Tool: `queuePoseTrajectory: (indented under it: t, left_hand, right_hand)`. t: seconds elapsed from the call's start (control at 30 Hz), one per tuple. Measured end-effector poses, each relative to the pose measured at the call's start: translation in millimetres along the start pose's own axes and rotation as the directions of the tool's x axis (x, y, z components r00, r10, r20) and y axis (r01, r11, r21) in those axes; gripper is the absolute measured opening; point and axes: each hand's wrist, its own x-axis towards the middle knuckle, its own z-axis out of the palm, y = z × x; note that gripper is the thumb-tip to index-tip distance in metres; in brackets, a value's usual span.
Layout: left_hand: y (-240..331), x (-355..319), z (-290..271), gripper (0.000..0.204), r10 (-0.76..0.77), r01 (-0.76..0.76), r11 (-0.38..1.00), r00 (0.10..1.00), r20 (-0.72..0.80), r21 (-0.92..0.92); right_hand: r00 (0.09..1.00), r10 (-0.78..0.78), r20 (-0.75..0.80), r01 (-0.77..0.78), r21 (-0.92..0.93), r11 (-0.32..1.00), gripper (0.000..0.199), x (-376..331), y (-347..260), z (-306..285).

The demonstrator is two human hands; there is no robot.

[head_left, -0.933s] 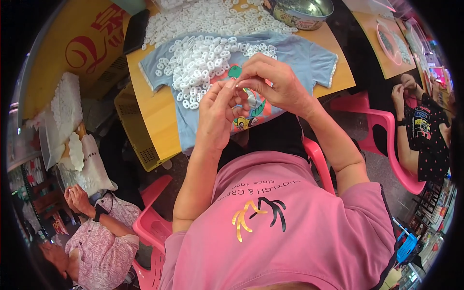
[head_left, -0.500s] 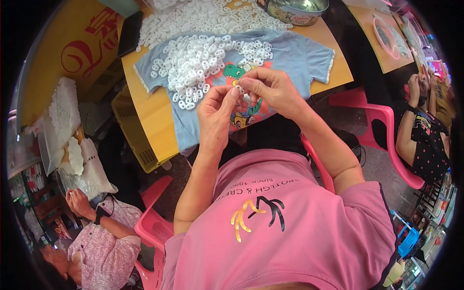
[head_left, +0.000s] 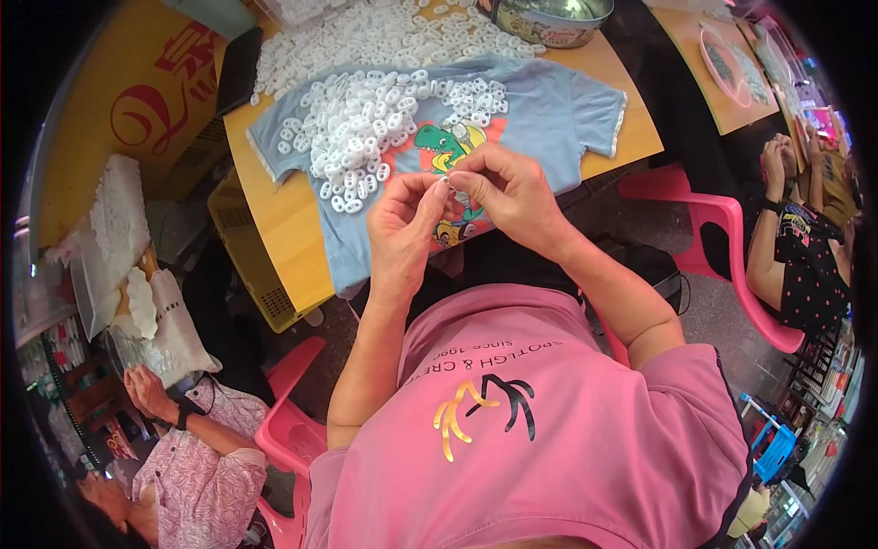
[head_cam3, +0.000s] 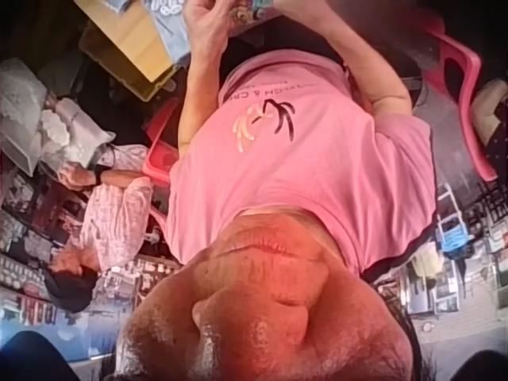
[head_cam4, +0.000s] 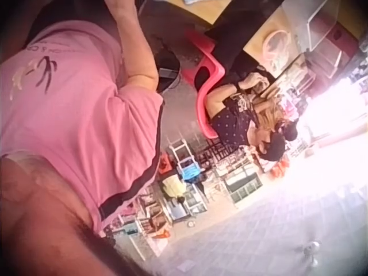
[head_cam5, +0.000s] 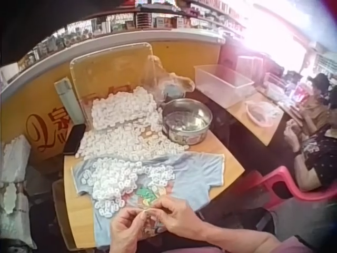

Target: Fitting small colorful plastic components into white plastic rings for garment decoration.

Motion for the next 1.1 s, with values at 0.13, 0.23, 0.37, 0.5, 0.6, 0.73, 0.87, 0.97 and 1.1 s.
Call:
queuePoseTrajectory:
  t: [0.13, 0.23, 0.37, 0.5, 0.6, 0.73, 0.87, 0.97, 1.1]
  left_hand:
    - [-5.4, 1.4, -5.3, 0.011, -0.044, 0.044, 0.999, 0.999, -0.005, -0.005]
    - [-10.4, 2.6, -11.0, 0.012, -0.023, 0.023, 0.999, 1.0, -0.01, -0.025]
    - [-9.7, 3.1, -11.0, 0.013, -0.023, 0.022, 0.999, 0.999, -0.045, -0.027]
    - [-9.3, 2.7, -11.1, 0.013, -0.017, 0.016, 0.999, 0.999, -0.047, -0.032]
    - [-9.1, 2.3, -11.4, 0.013, -0.022, 0.021, 0.999, 0.998, -0.052, -0.034]
    - [-5.1, 3.3, -8.9, 0.013, -0.01, 0.009, 1.0, 0.998, -0.055, -0.022]
    - [0.9, 4.1, -2.2, 0.01, 0.075, -0.076, 0.997, 0.997, -0.021, -0.032]
    - [3.8, 6.3, 7.1, 0.008, 0.233, -0.23, 0.971, 0.971, 0.054, -0.058]
    - [2.7, 5.8, 9.5, 0.009, 0.32, -0.327, 0.944, 0.941, 0.111, 0.05]
  right_hand:
    - [0.998, 0.05, 0.049, -0.05, 0.003, 0.999, 0.013, 1.7, -3.2, -2.3]
    - [0.999, 0.024, -0.038, -0.028, -0.109, 0.994, 0.014, 19.0, 4.5, -21.0]
    - [0.952, -0.292, -0.093, 0.175, -0.616, 0.768, 0.015, 43.3, 24.7, -44.5]
    - [0.935, -0.356, -0.011, 0.235, -0.731, 0.64, 0.016, 45.2, 25.8, -41.5]
    - [0.921, -0.389, -0.01, 0.265, -0.716, 0.646, 0.015, 44.7, 25.3, -39.5]
    - [0.965, -0.259, -0.044, 0.189, -0.569, 0.8, 0.016, 41.6, 26.0, -39.5]
    - [0.991, 0.126, -0.053, -0.121, 0.093, 0.988, 0.022, 37.3, 7.2, -38.0]
    - [0.961, 0.266, 0.072, -0.275, 0.342, 0.899, 0.025, 32.4, -10.3, -35.6]
    - [0.942, 0.288, 0.174, -0.337, 0.464, 0.82, 0.026, 27.0, -21.8, -35.2]
